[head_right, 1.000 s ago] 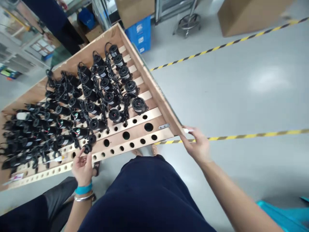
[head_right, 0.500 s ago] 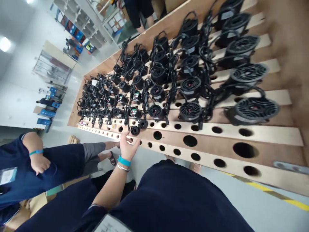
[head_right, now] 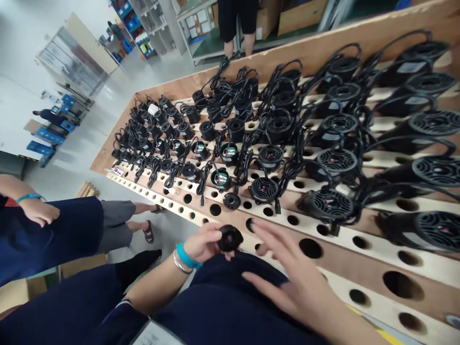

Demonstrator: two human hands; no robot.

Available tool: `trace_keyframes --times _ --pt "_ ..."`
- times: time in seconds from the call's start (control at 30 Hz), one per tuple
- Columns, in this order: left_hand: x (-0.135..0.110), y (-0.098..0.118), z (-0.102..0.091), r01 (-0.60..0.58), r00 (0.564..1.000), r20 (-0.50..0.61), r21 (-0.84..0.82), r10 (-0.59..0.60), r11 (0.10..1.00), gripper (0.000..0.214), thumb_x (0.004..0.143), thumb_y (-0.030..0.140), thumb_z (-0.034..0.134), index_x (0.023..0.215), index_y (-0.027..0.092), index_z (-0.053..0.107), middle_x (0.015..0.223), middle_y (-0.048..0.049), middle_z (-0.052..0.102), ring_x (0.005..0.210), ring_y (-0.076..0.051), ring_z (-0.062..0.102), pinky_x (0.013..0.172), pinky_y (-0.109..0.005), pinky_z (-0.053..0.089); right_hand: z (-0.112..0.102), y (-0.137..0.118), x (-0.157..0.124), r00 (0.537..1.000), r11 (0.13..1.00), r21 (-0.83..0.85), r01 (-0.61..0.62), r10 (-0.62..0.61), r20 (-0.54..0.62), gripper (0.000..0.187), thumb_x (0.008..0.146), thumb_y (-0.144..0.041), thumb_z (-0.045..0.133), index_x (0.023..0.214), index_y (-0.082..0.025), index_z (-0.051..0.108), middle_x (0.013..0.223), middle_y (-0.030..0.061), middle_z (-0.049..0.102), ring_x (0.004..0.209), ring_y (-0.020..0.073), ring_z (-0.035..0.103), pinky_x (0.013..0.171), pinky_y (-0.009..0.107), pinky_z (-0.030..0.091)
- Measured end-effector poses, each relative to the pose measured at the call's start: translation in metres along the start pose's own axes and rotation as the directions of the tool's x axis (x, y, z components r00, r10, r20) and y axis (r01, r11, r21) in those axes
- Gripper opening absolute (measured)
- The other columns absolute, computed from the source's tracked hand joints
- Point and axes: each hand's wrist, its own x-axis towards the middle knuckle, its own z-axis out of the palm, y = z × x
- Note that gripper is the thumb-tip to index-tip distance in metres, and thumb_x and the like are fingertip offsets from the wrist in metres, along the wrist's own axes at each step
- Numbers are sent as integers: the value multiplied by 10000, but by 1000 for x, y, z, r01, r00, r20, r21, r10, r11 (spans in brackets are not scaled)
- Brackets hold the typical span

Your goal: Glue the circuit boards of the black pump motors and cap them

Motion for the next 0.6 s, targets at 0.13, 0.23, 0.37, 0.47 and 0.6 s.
trace_keyframes --times 0.13,0.23,0.37,0.47,0.6 --pt "2 4 5 143 985 140 -366 -97 919 554 525 587 808 814 130 684 737 -69 664 639 -168 602 597 -279 463 10 -4 36 970 961 -129 243 -241 24 496 898 -384 582 1369 -294 458 1149 86 631 929 191 664 723 285 579" --pt "9 8 -6 131 990 93 -384 -102 914 637 543 609 807 947 128 697 832 -84 693 722 -192 629 627 -286 470 21 -7 53 981 973 -130 193 -194 7 476 852 -355 634 1304 -259 519 1110 90 648 921 202 671 746 307 585" --pt "12 17 -20 74 997 2 -241 -75 968 648 584 714 739 799 106 668 671 -37 635 580 -134 584 571 -269 484 30 -12 66 996 996 -46 73 -71 50 425 853 -319 609 1259 -213 541 1072 93 665 771 153 667 547 225 545" --pt "7 27 -20 -73 987 -149 -60 64 995 645 684 724 653 905 118 653 699 -36 641 565 -137 589 527 -268 495 32 -14 76 999 998 -65 22 -20 32 323 852 -272 547 1168 -220 590 954 66 668 590 111 608 485 220 514" --pt "-4 38 -13 -333 884 -234 289 404 897 493 691 478 784 1045 150 686 979 -97 703 855 -200 658 801 -324 541 28 -15 90 991 992 -73 106 -99 94 312 825 -120 425 1027 -233 634 915 54 662 711 132 655 598 227 559"
